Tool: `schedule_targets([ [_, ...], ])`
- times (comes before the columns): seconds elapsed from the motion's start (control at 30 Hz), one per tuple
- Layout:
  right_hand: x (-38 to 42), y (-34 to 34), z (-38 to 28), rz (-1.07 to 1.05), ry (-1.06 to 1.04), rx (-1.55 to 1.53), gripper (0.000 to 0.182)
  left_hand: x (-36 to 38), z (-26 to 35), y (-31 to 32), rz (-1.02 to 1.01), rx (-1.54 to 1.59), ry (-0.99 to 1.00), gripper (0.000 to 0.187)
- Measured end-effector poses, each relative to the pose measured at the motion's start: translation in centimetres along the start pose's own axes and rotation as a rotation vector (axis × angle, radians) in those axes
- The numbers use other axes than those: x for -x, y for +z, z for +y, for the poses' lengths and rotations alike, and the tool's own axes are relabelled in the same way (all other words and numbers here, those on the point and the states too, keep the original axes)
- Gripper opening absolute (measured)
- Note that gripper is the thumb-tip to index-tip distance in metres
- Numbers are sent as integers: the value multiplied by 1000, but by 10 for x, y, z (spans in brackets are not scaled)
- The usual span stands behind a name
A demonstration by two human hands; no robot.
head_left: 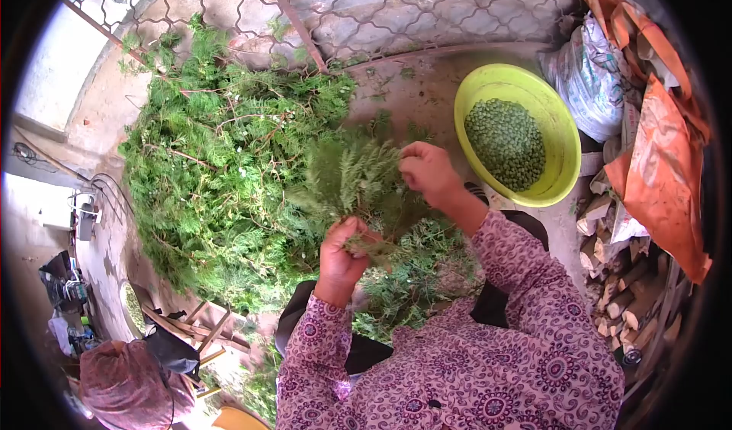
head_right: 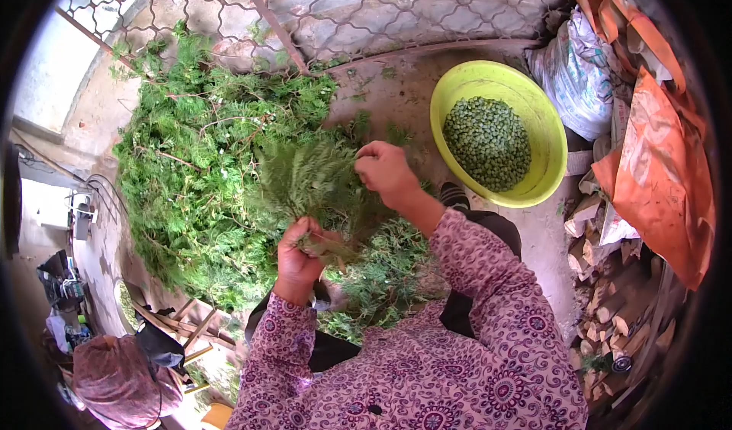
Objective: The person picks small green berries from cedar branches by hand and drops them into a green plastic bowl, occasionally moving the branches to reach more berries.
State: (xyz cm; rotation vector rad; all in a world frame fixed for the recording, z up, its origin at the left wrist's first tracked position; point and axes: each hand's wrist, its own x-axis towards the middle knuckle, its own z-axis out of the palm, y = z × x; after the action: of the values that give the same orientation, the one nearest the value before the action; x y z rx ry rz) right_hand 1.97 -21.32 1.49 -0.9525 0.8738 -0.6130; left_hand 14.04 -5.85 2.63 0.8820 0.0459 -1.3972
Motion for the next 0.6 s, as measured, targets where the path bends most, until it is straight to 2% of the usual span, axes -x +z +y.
schedule_targets([
  [0.03, 4, -1, -6, -2, 1, 1, 12, 0, 3, -4, 7, 20, 3, 15],
  [0.1, 8, -1, -12, -110, 216, -353, 11, -2, 6, -12, 19, 48, 11, 16],
  [0.13, 9, 0, -13, -111, 220, -351, 11, -3, 7, -15, -1, 8, 4, 17],
  [0.2, 10, 1, -14, -360, 301, -369, 10, -4, 5, -16, -20, -35, -7, 18],
  [0.23, 9, 2, -12, -359, 300, -370, 10, -4, 3, -14, 21, -56, -5, 17],
  [0.3, 9, 7, -8, -441, 240, -173, 15, -5, 4, -12, 59, -79, -3, 17],
  [0.33, 12, 10, -9, -440, 238, -174, 15, -5, 5, -12, 17, -64, -18, 17],
  [0.4, 18, 16, -14, -367, 124, 14, 21, -4, 5, -11, -22, -48, -33, 17],
  [0.43, 19, 17, -12, -367, 126, 13, 21, -3, 5, -9, -27, -47, -38, 18],
  [0.5, 19, 17, -9, -343, -51, 129, 21, -4, 3, -9, -31, -46, -45, 18],
  [0.6, 13, 15, 0, -383, -171, 292, 15, -5, 0, -13, -42, 36, -9, 10],
])
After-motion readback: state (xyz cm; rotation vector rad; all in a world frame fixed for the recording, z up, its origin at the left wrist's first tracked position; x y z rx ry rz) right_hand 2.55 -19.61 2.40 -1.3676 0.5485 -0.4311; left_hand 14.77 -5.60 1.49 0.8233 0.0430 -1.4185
